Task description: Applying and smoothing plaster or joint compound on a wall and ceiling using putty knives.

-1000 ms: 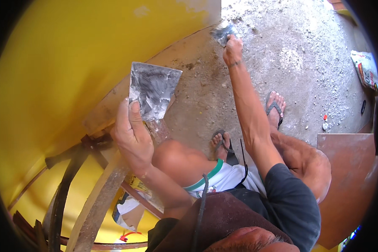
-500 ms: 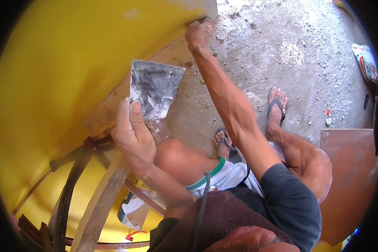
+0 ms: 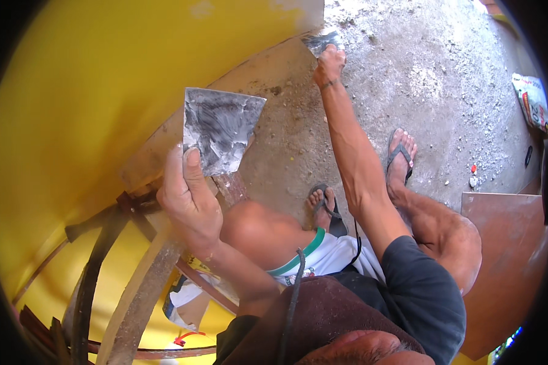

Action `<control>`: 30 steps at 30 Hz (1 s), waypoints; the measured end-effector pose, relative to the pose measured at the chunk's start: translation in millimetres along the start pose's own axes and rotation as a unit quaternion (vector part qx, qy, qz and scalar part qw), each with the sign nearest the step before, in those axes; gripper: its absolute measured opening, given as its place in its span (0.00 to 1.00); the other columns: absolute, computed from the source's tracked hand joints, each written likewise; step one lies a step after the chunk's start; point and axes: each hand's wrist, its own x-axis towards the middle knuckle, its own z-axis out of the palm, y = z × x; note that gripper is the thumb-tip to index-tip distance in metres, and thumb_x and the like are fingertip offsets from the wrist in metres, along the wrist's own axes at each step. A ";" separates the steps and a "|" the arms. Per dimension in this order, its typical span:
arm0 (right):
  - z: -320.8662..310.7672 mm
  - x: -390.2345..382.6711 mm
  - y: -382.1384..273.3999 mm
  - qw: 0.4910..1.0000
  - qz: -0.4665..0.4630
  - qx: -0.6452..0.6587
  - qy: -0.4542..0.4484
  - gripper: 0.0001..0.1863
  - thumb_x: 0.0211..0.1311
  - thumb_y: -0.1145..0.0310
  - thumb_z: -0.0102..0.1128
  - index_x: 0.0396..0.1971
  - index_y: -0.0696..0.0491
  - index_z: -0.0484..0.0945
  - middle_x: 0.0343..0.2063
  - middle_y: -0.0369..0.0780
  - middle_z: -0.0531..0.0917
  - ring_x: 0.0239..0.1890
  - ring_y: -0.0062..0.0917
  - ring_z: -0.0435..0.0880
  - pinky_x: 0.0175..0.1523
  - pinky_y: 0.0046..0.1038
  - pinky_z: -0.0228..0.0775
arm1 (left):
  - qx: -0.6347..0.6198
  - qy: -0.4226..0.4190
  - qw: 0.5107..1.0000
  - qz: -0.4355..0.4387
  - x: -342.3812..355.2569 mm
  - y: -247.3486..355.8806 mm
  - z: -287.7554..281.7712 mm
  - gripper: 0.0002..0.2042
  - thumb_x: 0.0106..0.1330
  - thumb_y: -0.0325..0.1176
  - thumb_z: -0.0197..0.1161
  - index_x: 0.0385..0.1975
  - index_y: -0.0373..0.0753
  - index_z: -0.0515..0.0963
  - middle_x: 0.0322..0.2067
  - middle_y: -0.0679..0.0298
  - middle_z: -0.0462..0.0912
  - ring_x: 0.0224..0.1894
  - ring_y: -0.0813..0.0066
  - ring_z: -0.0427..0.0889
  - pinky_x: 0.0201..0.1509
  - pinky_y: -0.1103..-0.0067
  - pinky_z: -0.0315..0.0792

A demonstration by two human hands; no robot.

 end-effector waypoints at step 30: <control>-65.9 -57.5 -94.7 0.951 -0.017 0.252 -0.180 0.03 0.61 0.79 0.49 0.30 0.61 0.72 0.31 0.41 0.77 0.32 0.25 0.77 0.42 0.27 0.73 | -0.053 -0.049 0.996 -0.048 9.4 12.0 4.6 0.14 0.72 0.36 0.49 0.36 0.27 0.70 0.22 0.60 0.67 0.26 0.73 0.63 0.31 0.76 0.63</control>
